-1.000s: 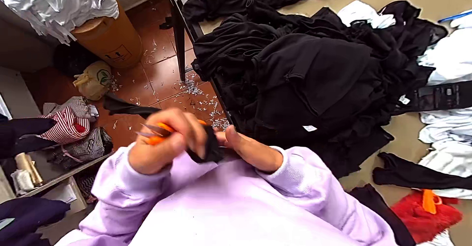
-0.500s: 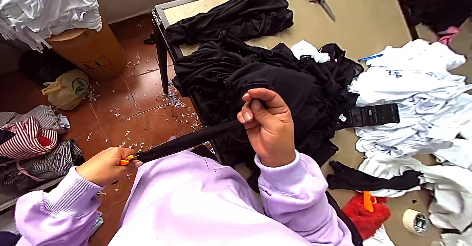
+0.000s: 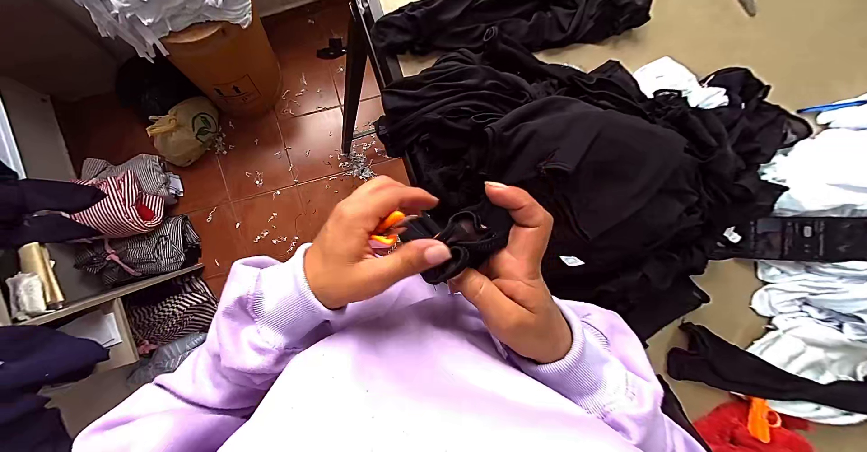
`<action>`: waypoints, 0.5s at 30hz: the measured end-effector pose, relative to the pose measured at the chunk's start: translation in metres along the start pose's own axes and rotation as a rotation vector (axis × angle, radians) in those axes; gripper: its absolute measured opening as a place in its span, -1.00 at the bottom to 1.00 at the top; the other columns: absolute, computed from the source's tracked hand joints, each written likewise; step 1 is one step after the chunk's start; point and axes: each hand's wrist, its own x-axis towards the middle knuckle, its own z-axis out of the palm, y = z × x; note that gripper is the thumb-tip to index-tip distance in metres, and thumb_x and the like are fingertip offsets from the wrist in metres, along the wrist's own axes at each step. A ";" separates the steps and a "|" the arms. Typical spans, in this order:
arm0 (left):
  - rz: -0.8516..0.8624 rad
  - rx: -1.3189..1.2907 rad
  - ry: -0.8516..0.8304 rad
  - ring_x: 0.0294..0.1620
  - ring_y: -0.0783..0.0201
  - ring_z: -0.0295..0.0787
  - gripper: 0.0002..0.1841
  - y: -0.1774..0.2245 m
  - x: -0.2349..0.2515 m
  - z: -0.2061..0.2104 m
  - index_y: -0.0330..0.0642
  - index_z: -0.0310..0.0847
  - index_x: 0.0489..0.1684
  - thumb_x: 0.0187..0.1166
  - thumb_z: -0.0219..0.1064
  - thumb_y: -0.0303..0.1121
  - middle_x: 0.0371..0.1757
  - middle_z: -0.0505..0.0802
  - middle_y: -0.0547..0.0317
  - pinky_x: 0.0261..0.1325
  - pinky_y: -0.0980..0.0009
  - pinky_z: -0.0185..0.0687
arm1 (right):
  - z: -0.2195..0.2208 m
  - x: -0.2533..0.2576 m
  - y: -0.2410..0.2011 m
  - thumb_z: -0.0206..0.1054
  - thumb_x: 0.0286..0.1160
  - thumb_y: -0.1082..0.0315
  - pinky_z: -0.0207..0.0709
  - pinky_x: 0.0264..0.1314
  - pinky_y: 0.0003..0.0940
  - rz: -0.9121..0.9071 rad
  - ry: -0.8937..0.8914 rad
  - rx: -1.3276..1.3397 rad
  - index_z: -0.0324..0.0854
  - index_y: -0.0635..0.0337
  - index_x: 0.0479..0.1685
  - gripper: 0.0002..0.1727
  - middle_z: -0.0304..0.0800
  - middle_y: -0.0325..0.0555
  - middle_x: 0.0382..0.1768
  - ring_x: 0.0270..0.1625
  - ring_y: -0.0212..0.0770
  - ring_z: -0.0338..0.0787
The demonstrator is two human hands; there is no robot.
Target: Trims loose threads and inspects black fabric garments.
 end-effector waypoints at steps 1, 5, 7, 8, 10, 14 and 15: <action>0.023 -0.026 0.007 -0.19 0.54 0.56 -0.59 0.001 0.002 0.008 -0.46 0.75 0.02 0.57 0.43 -0.18 -0.10 0.77 0.09 -0.13 0.68 0.50 | 0.001 -0.001 0.000 0.19 0.57 0.55 0.70 0.18 -0.57 0.013 -0.016 0.030 0.01 -0.15 0.74 -0.24 0.59 -0.33 0.29 0.19 -0.48 0.71; 0.069 -0.090 0.081 -0.09 0.44 0.69 -0.84 -0.001 0.000 0.017 -0.48 0.75 -0.28 0.53 0.42 -0.48 -0.15 0.80 -0.01 0.01 0.60 0.63 | -0.002 -0.006 -0.001 0.15 0.76 0.24 0.68 0.27 -0.50 0.122 0.035 0.172 0.21 -0.08 0.64 -0.50 0.67 -0.41 0.24 0.23 -0.47 0.73; 0.070 -0.122 0.099 -0.09 0.46 0.68 -0.84 0.000 -0.003 0.015 -0.48 0.74 -0.29 0.55 0.39 -0.49 -0.15 0.79 0.02 0.00 0.63 0.61 | -0.001 -0.007 -0.002 0.18 0.80 0.21 0.70 0.22 -0.54 0.140 0.158 0.117 0.48 0.06 0.44 -0.65 0.73 -0.40 0.15 0.14 -0.50 0.77; 0.060 -0.139 0.102 -0.10 0.48 0.67 -0.85 0.001 -0.005 0.014 -0.46 0.72 -0.30 0.56 0.37 -0.48 -0.16 0.78 0.05 -0.01 0.64 0.61 | 0.000 -0.007 -0.002 0.23 0.76 0.30 0.71 0.18 -0.57 0.131 0.214 0.069 0.59 0.11 0.32 -0.72 0.77 -0.40 0.11 0.09 -0.51 0.79; 0.024 -0.170 0.112 -0.13 0.53 0.64 -0.83 0.002 -0.008 0.014 -0.41 0.70 -0.34 0.60 0.33 -0.47 -0.20 0.76 0.13 -0.06 0.66 0.57 | 0.001 -0.007 -0.002 0.34 0.60 0.50 0.75 0.12 -0.56 0.113 0.281 0.018 0.66 0.17 0.21 -0.74 0.82 -0.34 0.06 0.02 -0.49 0.82; -0.036 -0.184 0.089 -0.22 0.56 0.61 -0.81 0.001 -0.010 0.013 -0.37 0.67 -0.42 0.61 0.29 -0.47 -0.29 0.74 0.18 -0.16 0.67 0.51 | 0.001 -0.007 0.000 0.36 0.52 0.60 0.74 0.20 -0.54 0.089 0.358 0.009 0.40 -0.03 0.26 -0.56 0.83 -0.39 0.11 0.14 -0.45 0.83; -0.046 -0.165 0.073 -0.25 0.55 0.60 -0.81 0.001 -0.010 0.012 -0.37 0.67 -0.45 0.58 0.30 -0.47 -0.32 0.73 0.18 -0.20 0.67 0.50 | 0.001 -0.007 0.000 0.36 0.52 0.60 0.75 0.20 -0.53 0.079 0.381 0.003 0.39 -0.04 0.23 -0.57 0.85 -0.40 0.09 0.13 -0.44 0.85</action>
